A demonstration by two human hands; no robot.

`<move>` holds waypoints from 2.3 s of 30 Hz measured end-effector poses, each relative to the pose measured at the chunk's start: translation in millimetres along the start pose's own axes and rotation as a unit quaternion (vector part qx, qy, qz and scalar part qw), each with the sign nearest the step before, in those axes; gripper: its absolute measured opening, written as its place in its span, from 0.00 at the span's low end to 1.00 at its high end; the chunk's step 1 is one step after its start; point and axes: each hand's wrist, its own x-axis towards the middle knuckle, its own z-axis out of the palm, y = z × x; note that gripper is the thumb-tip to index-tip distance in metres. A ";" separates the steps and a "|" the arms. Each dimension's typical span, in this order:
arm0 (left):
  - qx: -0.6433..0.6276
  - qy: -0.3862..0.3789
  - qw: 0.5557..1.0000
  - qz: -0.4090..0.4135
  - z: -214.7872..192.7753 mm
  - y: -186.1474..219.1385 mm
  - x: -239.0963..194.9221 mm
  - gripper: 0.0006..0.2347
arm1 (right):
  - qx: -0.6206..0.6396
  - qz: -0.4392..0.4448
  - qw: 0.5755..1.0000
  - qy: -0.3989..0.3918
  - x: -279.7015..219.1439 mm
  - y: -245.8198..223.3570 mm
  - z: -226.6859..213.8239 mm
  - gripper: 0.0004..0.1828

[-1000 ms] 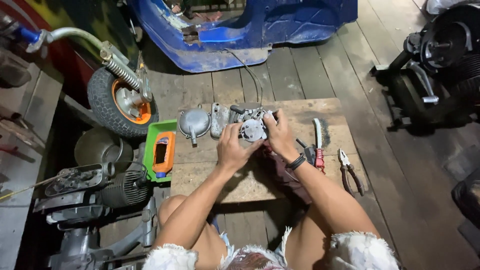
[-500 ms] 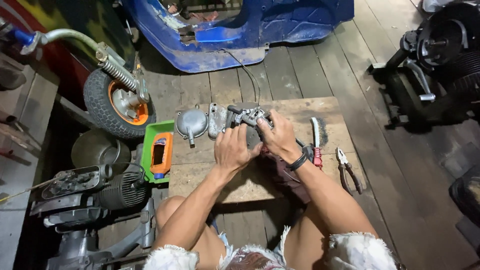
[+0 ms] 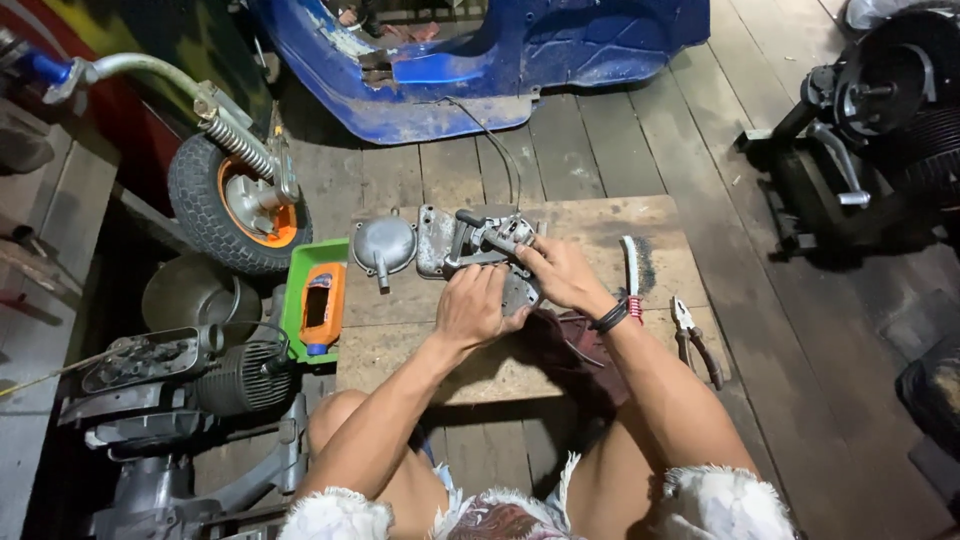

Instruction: The person is reassembling and cleaning a motorcycle carburetor, handling small internal components and using a cloth.

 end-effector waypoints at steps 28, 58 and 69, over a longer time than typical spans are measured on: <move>-0.027 0.025 0.997 0.061 -4.4 -8.6 -2.0 0.30 | 0.133 -0.043 0.990 -0.033 -5.5 0.9 -7.8 0.17; -0.053 -0.004 0.998 0.034 2.4 -9.1 -3.9 0.29 | 0.058 -0.126 0.990 -0.017 -7.3 -3.2 -19.7 0.12; -0.163 -0.065 0.984 0.028 11.8 -10.5 -22.0 0.28 | 0.050 -0.065 0.997 -0.016 -23.8 -10.7 -9.7 0.10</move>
